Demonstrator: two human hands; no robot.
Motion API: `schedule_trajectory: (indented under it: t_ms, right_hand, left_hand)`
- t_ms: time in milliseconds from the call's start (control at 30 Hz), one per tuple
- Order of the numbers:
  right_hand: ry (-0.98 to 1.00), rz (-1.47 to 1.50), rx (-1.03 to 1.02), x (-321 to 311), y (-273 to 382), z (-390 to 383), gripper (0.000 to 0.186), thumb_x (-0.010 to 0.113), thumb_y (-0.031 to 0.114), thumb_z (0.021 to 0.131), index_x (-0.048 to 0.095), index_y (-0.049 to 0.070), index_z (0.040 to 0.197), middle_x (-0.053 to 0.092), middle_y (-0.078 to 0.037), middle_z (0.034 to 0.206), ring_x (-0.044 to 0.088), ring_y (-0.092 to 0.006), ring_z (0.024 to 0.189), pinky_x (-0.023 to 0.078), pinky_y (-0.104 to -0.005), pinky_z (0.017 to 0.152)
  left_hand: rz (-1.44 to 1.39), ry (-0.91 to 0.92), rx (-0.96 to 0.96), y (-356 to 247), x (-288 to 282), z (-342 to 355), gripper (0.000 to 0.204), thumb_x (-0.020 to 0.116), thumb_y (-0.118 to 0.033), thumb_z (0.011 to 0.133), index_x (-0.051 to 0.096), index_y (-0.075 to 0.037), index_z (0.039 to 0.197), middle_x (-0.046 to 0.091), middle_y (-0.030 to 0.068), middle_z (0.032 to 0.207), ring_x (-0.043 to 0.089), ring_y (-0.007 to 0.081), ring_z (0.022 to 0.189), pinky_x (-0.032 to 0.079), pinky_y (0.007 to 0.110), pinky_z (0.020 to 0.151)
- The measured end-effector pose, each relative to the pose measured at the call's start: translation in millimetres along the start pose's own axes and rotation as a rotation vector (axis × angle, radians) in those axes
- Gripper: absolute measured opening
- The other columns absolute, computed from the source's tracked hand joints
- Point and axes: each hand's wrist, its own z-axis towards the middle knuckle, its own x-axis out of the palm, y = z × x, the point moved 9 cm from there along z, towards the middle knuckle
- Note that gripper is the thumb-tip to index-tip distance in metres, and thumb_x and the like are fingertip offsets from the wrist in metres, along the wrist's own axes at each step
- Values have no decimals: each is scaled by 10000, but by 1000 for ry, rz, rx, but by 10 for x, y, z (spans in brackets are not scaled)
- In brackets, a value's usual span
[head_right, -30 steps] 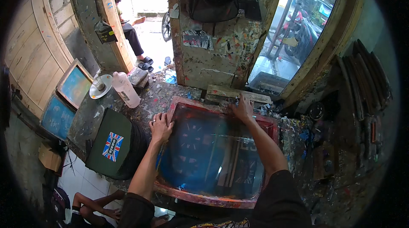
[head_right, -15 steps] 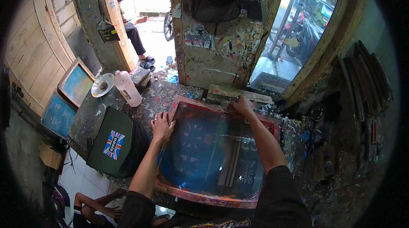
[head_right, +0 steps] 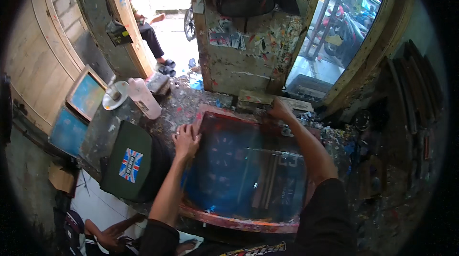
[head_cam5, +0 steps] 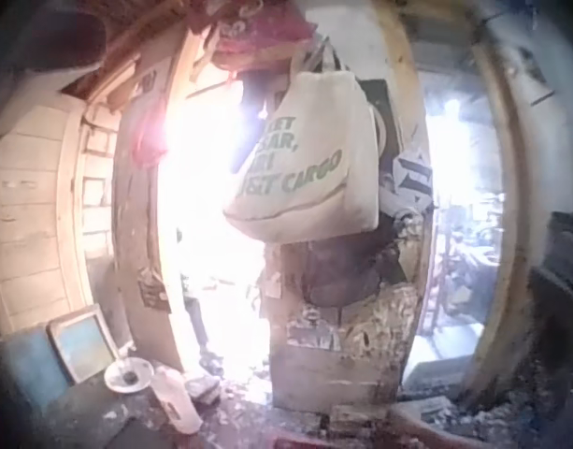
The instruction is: The person cleans a screen printing frame and then handles several metal components, including a clamp and mounting hardware.
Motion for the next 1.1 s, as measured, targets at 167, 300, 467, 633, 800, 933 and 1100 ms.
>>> schedule_trajectory:
  t_ms: [167,300,467,633,800,933,1100]
  right_hand:
    - [174,139,-182,86,-104,19,655,808,235,642,552,36,1211,651,-204,1042,642,-277,971,506,-381,803]
    - [112,272,-200,95,-199,-66,846,816,301,631,453,45,1351,651,-198,1077,628,-320,1016,483,-420,868]
    - [-159,82,-189,-40,-19,-307,787,782,334,699,444,128,1378,695,-152,905,661,-312,933,469,-441,873]
    - [-243,318,-61,-21,-255,-335,656,769,352,693,549,115,1264,696,-162,972,662,-305,951,464,-423,888]
    - [-368,416,153,68,-163,-379,510,736,325,720,619,89,1156,703,-154,984,666,-280,937,479,-400,855]
    - [-355,380,173,118,-458,-243,450,719,310,730,643,63,1098,701,-150,987,665,-290,926,473,-401,859]
    - [-390,240,37,30,-513,-482,398,723,249,729,644,43,1060,692,-158,947,661,-323,898,480,-428,824]
  left_hand:
    - [-40,3,24,-126,29,-2,538,612,-395,847,491,-102,1282,456,159,1356,361,344,1317,256,586,1036]
    - [-55,8,16,-75,8,18,522,616,-383,846,503,-91,1263,446,176,1366,357,361,1318,248,598,1043]
    - [-54,29,4,-51,-25,-8,530,627,-383,839,499,-101,1269,441,176,1373,359,368,1319,248,604,1044]
    - [-60,36,9,-88,8,22,539,626,-387,838,498,-104,1279,452,173,1357,357,366,1321,248,603,1043]
    - [-40,19,-3,9,-57,-9,538,632,-375,838,496,-104,1284,459,176,1343,362,362,1315,248,589,1040]
    - [-77,-282,155,-326,-325,-77,532,638,-346,846,494,-71,1279,470,177,1329,391,364,1285,283,557,1024]
    - [-455,-74,485,-1956,31,291,509,648,-309,846,512,-50,1262,547,193,1249,526,373,1155,433,462,924]
